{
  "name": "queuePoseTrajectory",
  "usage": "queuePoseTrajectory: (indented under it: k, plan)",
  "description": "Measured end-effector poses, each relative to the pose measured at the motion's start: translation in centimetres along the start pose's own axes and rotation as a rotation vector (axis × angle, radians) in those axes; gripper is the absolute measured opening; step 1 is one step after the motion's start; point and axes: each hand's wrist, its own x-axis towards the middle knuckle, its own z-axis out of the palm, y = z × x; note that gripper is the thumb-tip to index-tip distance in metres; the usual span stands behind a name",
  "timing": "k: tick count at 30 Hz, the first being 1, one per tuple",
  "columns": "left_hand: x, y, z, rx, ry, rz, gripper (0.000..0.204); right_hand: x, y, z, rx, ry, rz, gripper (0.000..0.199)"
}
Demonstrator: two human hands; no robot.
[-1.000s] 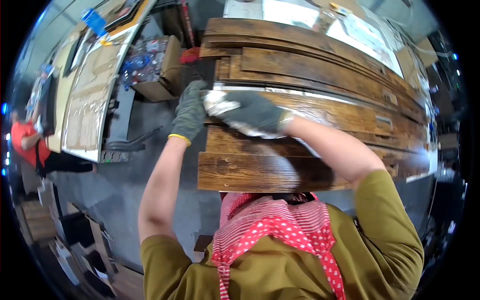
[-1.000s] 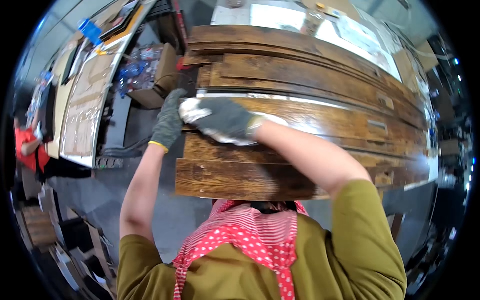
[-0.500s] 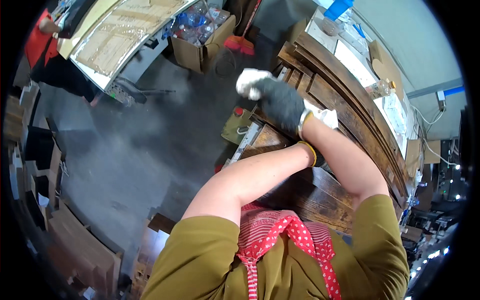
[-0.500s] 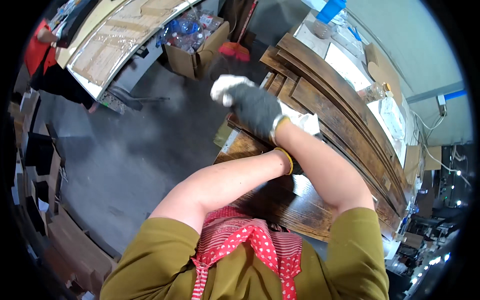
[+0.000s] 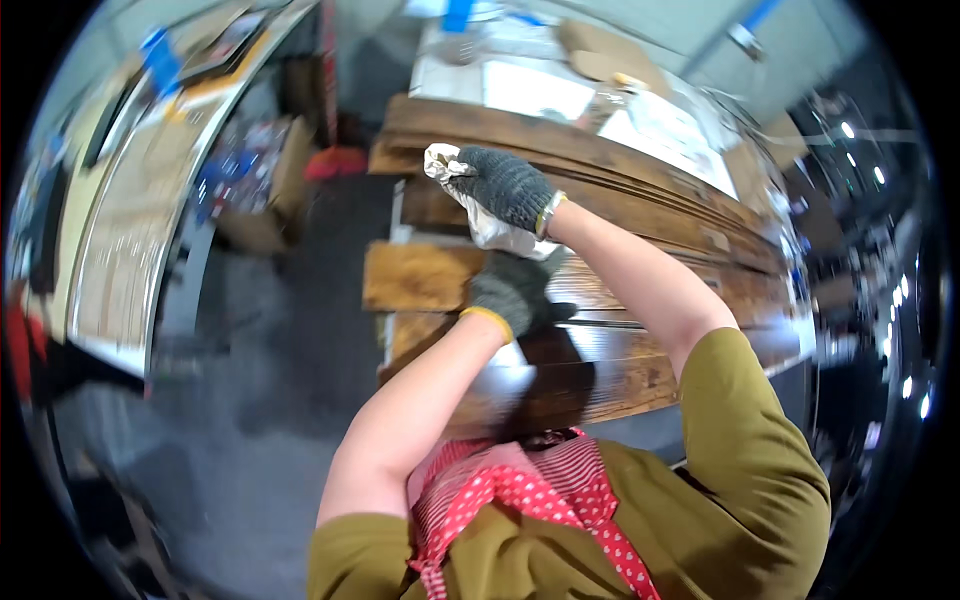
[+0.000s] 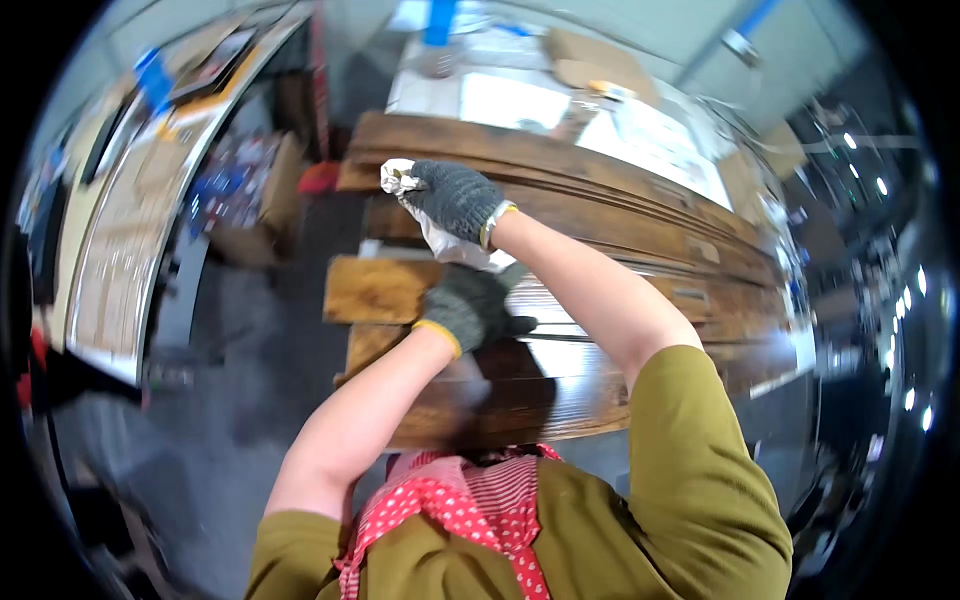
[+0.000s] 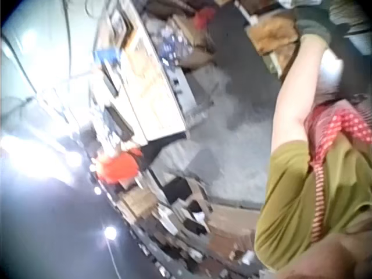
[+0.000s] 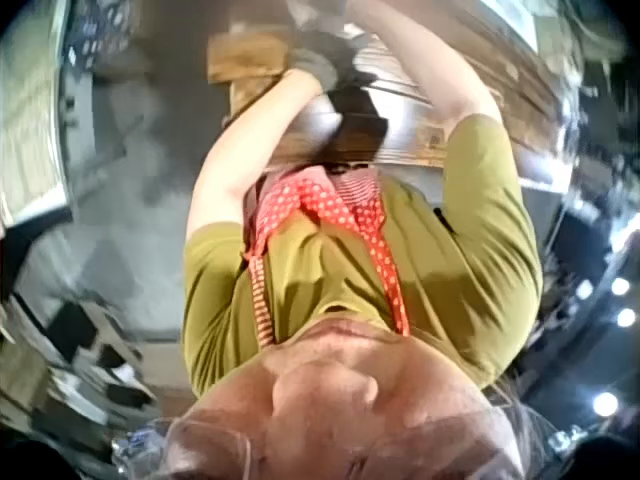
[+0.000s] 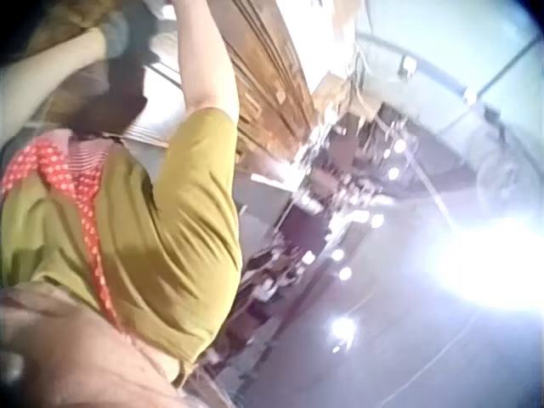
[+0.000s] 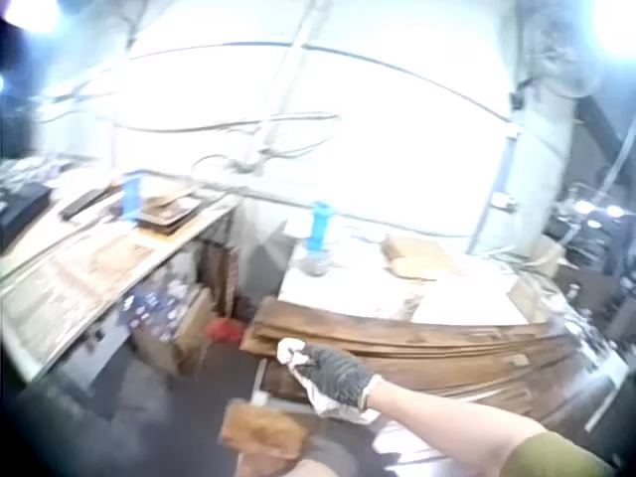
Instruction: The person wipes wooden boards with a cloth, turning and repositioning each board to wipe its surfaces by hand.
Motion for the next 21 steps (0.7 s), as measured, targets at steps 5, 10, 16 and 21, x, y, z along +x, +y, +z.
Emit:
queuePoseTrajectory:
  k: [5,10,16,21]
  plan:
    - [1.3,0.4,1.7,0.036,0.110,0.073,0.054,-10.4,3.2,-8.1,-0.090,0.361,0.224,0.026]
    - [0.8,0.7,1.5,0.033,0.079,-0.053,0.048,-20.0,3.0,-3.5,-0.138,0.289,-0.226,0.021]
    - [1.7,2.2,0.8,0.084,-0.014,-0.051,0.057,-36.3,21.9,-16.3,0.058,0.262,0.546,0.008]
    - [1.8,1.8,1.1,0.109,0.054,-0.062,0.050,-50.1,26.1,-28.7,-0.232,0.768,0.922,0.048]
